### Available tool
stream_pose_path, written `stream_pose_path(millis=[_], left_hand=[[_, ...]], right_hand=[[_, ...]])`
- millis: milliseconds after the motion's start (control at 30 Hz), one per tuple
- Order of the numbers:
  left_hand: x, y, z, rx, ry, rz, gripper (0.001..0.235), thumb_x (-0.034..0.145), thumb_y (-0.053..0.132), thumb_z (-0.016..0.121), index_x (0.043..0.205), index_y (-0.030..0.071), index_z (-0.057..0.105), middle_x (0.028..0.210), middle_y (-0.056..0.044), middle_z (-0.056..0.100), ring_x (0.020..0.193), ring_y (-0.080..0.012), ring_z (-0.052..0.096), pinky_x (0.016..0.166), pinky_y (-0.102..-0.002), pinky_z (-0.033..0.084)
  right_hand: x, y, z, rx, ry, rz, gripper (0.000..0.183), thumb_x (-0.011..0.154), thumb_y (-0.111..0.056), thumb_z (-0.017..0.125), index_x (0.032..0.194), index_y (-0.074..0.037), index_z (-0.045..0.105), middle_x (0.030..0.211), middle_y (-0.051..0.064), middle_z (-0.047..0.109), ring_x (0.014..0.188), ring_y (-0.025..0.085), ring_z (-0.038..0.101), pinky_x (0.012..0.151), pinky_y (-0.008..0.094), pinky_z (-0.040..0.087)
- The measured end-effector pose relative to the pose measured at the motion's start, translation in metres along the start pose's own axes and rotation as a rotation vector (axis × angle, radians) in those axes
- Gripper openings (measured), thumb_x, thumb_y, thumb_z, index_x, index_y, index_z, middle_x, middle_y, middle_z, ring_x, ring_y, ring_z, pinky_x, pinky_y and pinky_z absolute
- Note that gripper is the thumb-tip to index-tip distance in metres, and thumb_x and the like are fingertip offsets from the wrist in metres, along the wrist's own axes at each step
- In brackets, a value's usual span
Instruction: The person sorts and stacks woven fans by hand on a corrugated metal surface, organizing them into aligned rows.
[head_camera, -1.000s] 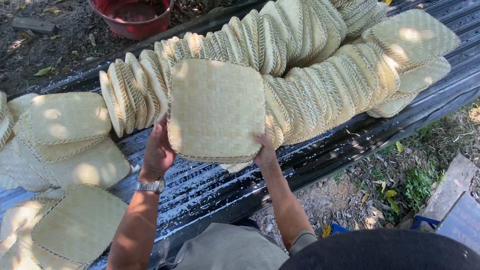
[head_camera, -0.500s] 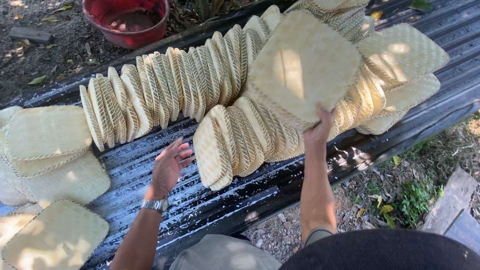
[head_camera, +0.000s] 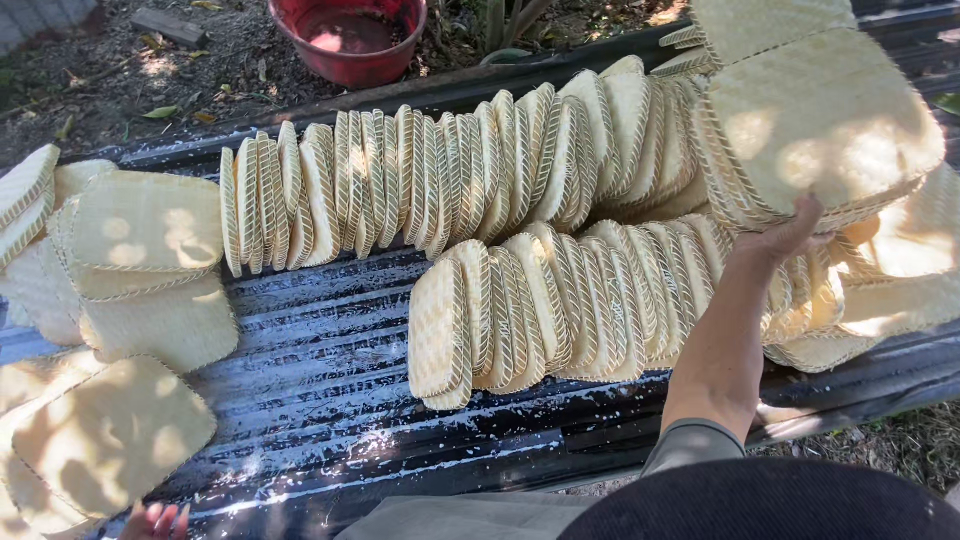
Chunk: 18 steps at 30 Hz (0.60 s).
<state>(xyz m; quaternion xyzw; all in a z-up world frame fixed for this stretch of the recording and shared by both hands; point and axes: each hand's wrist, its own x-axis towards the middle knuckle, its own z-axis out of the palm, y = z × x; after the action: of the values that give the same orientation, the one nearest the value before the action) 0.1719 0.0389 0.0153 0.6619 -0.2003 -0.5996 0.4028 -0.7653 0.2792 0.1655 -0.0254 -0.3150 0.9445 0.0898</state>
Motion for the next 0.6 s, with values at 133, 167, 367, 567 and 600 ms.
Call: stream_pose_path(millis=[133,167,367,567,600], left_hand=[[-0.002,-0.017,-0.005,0.073,0.136,-0.124,0.037,0.107,0.030,0.062,0.136,0.010,0.051,0.119,-0.007,0.059,0.115,-0.0310,0.059,0.099,-0.051,0.049],[-0.001,-0.021,-0.007,0.086,0.157,-0.145,0.037,0.107,0.031,0.062,0.135,0.010,0.051,0.118,-0.007,0.059,0.114,-0.0306,0.059,0.099,-0.051,0.049],[-0.003,-0.031,-0.020,0.128,0.161,-0.216,0.034,0.107,0.033,0.064,0.131,0.011,0.052,0.112,-0.005,0.058,0.111,-0.0281,0.058,0.098,-0.050,0.048],[0.009,-0.024,0.014,0.137,0.109,-0.202,0.033,0.107,0.036,0.065,0.126,0.012,0.053,0.107,-0.003,0.057,0.107,-0.0256,0.058,0.097,-0.049,0.047],[0.006,-0.022,0.019,0.134,0.109,-0.194,0.032,0.107,0.036,0.065,0.125,0.012,0.053,0.106,-0.002,0.057,0.107,-0.0252,0.058,0.096,-0.049,0.047]], right_hand=[[0.034,0.022,-0.023,-0.118,0.132,0.044,0.137,0.055,-0.027,0.087,0.151,-0.020,-0.011,0.130,0.027,0.046,0.115,0.045,0.063,0.097,0.060,0.056],[0.041,0.028,-0.031,-0.137,0.028,0.046,0.127,0.063,-0.030,0.087,0.154,-0.011,0.000,0.137,0.028,0.046,0.123,0.045,0.059,0.103,0.060,0.052],[0.074,0.040,-0.058,-0.250,-0.171,0.069,0.104,0.076,-0.044,0.082,0.147,-0.011,0.014,0.153,0.022,0.038,0.139,0.040,0.045,0.117,0.063,0.042],[0.054,0.023,-0.051,-0.541,-0.010,0.085,0.106,0.083,-0.052,0.076,0.159,-0.009,0.016,0.163,0.017,0.029,0.145,0.036,0.038,0.121,0.058,0.031],[0.044,0.022,-0.051,-0.608,0.101,0.047,0.111,0.080,-0.049,0.077,0.159,-0.014,0.008,0.162,0.016,0.026,0.142,0.037,0.037,0.118,0.059,0.030]])
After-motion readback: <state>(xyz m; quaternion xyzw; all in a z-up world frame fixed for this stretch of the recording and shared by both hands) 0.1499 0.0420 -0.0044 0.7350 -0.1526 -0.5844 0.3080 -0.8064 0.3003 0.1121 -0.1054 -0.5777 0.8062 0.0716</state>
